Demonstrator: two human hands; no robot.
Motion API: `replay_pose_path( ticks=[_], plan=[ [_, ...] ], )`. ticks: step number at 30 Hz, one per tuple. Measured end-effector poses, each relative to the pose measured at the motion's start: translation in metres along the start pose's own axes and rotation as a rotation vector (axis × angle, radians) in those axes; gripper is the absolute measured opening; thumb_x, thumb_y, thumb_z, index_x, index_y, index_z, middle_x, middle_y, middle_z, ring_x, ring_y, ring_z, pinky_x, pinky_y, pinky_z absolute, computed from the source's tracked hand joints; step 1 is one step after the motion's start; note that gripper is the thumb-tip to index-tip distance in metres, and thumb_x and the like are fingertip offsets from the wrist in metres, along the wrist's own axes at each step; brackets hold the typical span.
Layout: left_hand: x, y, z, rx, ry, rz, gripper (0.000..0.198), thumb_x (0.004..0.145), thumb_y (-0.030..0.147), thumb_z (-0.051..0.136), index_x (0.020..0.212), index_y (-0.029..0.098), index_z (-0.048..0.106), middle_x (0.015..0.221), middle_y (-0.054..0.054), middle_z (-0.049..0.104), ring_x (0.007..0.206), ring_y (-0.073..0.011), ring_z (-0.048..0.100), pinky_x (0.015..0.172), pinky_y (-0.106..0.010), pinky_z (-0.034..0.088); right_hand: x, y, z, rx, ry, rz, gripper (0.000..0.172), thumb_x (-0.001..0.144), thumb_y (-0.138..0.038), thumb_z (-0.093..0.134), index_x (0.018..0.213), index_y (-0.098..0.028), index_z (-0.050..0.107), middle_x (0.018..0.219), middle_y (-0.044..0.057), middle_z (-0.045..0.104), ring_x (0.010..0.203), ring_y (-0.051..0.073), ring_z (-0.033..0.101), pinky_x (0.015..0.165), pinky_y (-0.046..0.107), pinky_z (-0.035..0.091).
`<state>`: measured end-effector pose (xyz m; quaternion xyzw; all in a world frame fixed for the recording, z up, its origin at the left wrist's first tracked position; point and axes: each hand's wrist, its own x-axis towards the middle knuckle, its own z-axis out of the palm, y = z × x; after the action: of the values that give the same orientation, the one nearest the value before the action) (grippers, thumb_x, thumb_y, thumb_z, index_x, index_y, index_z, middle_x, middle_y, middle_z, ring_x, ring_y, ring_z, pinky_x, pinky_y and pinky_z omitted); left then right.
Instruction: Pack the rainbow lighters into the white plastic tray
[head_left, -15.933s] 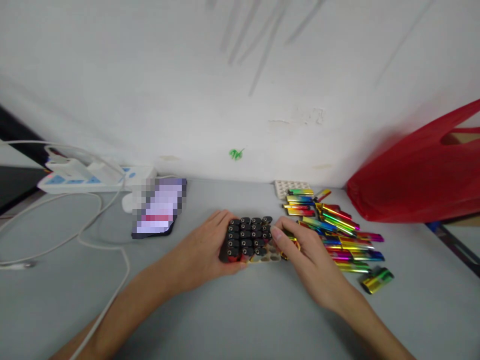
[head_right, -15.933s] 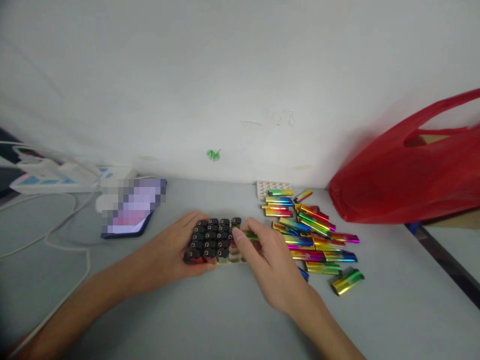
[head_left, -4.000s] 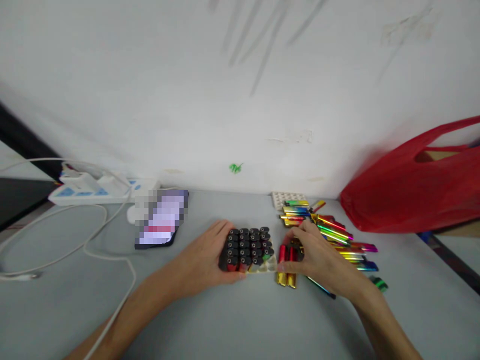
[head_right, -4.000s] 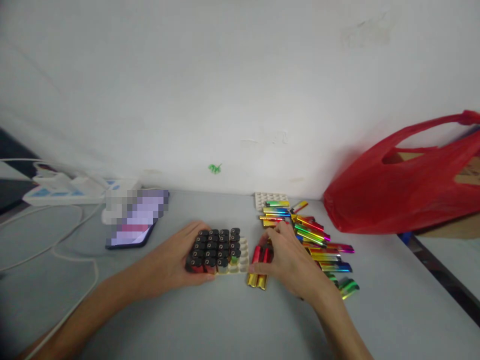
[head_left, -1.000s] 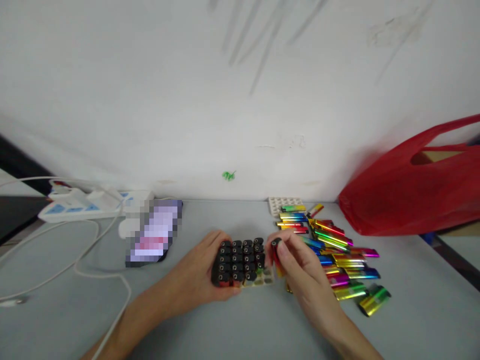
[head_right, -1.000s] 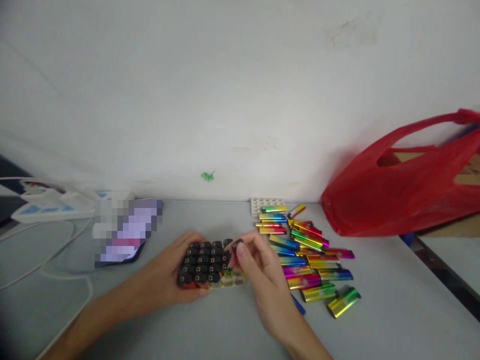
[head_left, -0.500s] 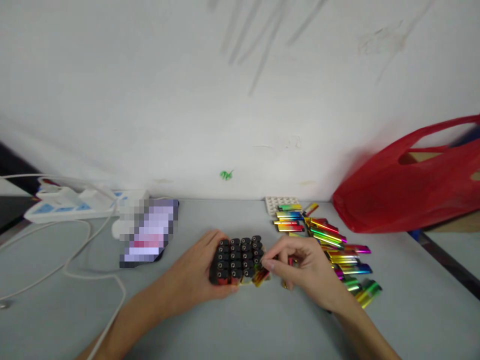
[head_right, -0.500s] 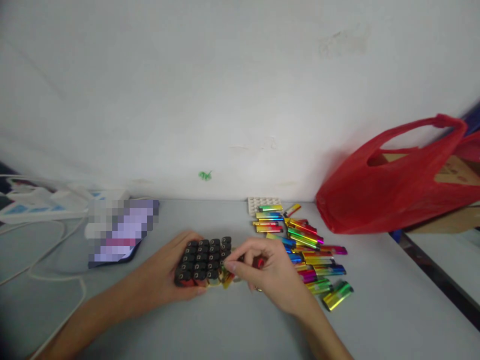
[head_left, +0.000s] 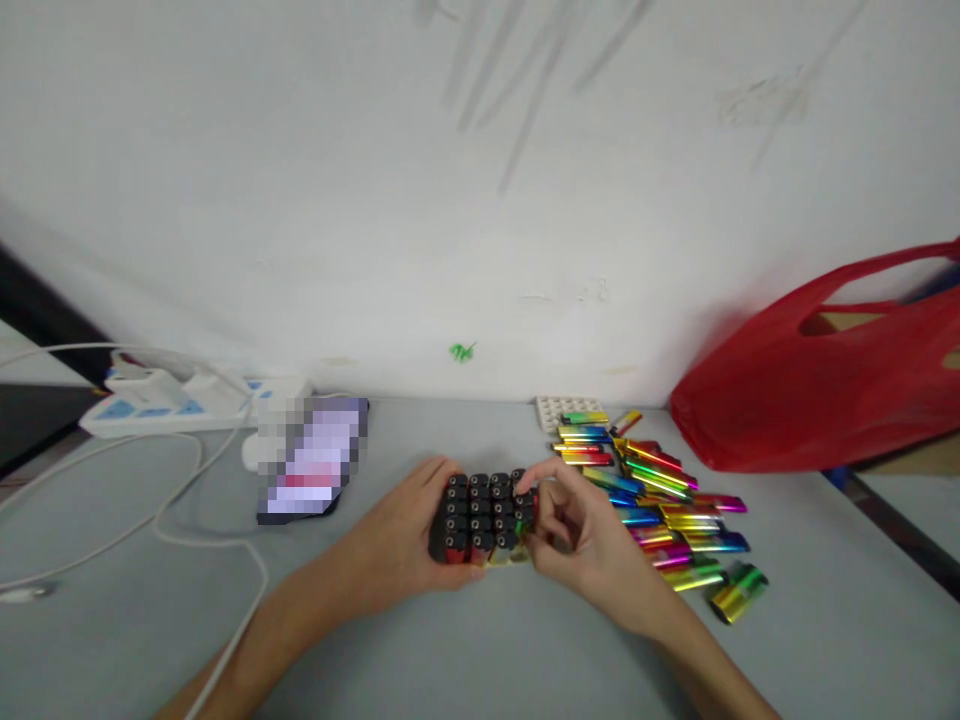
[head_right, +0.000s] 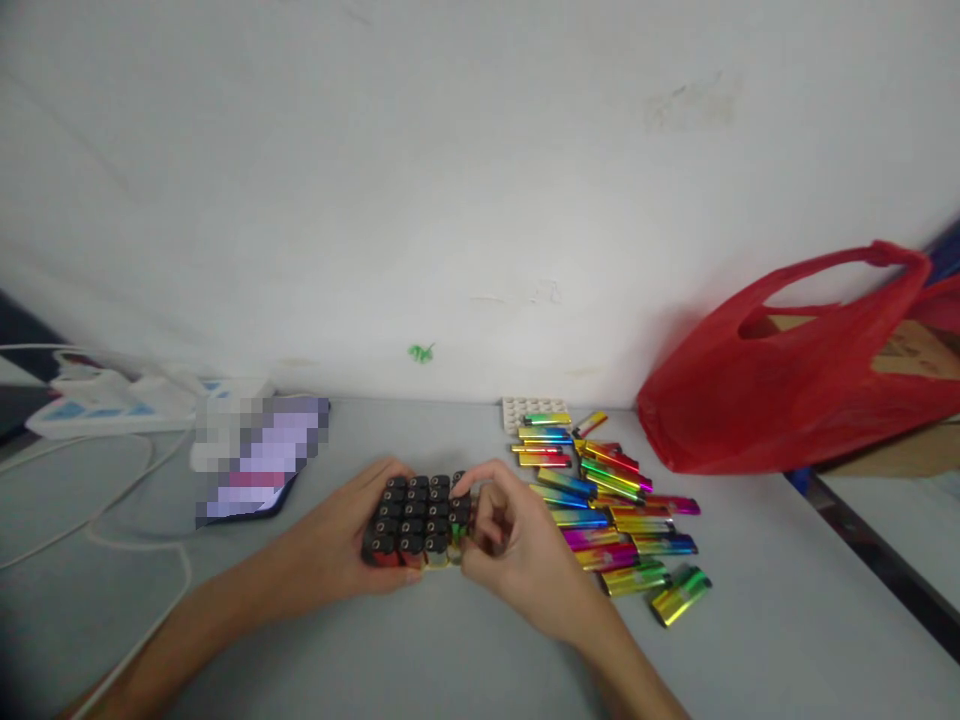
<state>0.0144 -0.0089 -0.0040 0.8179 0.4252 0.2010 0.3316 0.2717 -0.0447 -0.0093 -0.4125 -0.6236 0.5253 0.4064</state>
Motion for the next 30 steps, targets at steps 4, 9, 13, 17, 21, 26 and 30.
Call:
replay_pose_path(
  ticks=[4,9,13,17,21,26,30],
  plan=[
    [0.0,0.001,0.0,0.0,-0.009,-0.011,0.045,0.077,0.025,0.093,0.106,0.023,0.059,0.114,-0.003,0.064,0.11,-0.0302,0.064,0.098,-0.042,0.051,-0.002,0.0,0.003,-0.154,0.044,-0.012,0.056,0.085,-0.009,0.069,0.134,-0.03,0.054,0.088,-0.007,0.045,0.074,0.015,0.049,0.065,0.027,0.039],
    [0.001,0.002,0.001,0.002,0.015,-0.007,0.046,0.075,0.025,0.094,0.108,0.022,0.062,0.114,-0.004,0.064,0.112,-0.0318,0.064,0.096,-0.041,0.053,-0.001,-0.004,-0.009,-0.691,0.155,-0.026,0.065,0.087,-0.014,0.068,0.148,-0.028,0.051,0.117,0.005,0.06,0.089,0.023,0.062,0.077,0.035,0.047],
    [0.001,0.002,0.0,-0.017,0.004,-0.008,0.045,0.075,0.024,0.093,0.107,0.023,0.061,0.113,-0.004,0.064,0.11,-0.0313,0.064,0.095,-0.041,0.053,0.0,-0.009,-0.017,-0.917,0.119,0.098,0.041,0.098,-0.031,0.068,0.138,-0.023,0.064,0.112,0.007,0.071,0.085,0.026,0.068,0.077,0.039,0.046],
    [0.0,0.001,0.001,-0.003,0.001,-0.009,0.044,0.075,0.023,0.091,0.106,0.023,0.06,0.112,-0.003,0.064,0.108,-0.0308,0.064,0.096,-0.041,0.052,-0.001,-0.01,-0.014,-0.802,0.026,0.121,0.025,0.096,-0.022,0.069,0.121,-0.024,0.072,0.089,-0.001,0.074,0.079,0.023,0.068,0.073,0.035,0.044],
    [0.001,0.0,0.001,0.002,0.002,-0.003,0.043,0.077,0.023,0.09,0.107,0.023,0.059,0.112,-0.003,0.063,0.108,-0.0303,0.064,0.095,-0.04,0.053,0.0,-0.001,-0.013,-0.72,0.096,0.125,0.042,0.091,-0.017,0.071,0.133,-0.023,0.069,0.097,0.002,0.075,0.084,0.023,0.069,0.076,0.035,0.046],
    [0.001,-0.001,0.001,-0.016,0.004,-0.005,0.047,0.074,0.025,0.093,0.107,0.023,0.06,0.113,-0.003,0.063,0.107,-0.0299,0.064,0.095,-0.041,0.053,0.003,0.006,-0.016,-0.731,0.115,0.074,0.028,0.094,-0.016,0.069,0.121,-0.021,0.074,0.108,0.007,0.073,0.098,0.027,0.068,0.085,0.039,0.049],
    [0.001,0.0,0.001,-0.019,0.0,-0.018,0.046,0.074,0.024,0.093,0.106,0.023,0.059,0.112,-0.004,0.063,0.106,-0.0298,0.064,0.094,-0.04,0.053,0.003,0.006,-0.016,-0.757,0.198,0.003,0.007,0.096,-0.019,0.067,0.097,-0.022,0.073,0.097,0.007,0.072,0.091,0.027,0.068,0.08,0.038,0.05]
  ],
)
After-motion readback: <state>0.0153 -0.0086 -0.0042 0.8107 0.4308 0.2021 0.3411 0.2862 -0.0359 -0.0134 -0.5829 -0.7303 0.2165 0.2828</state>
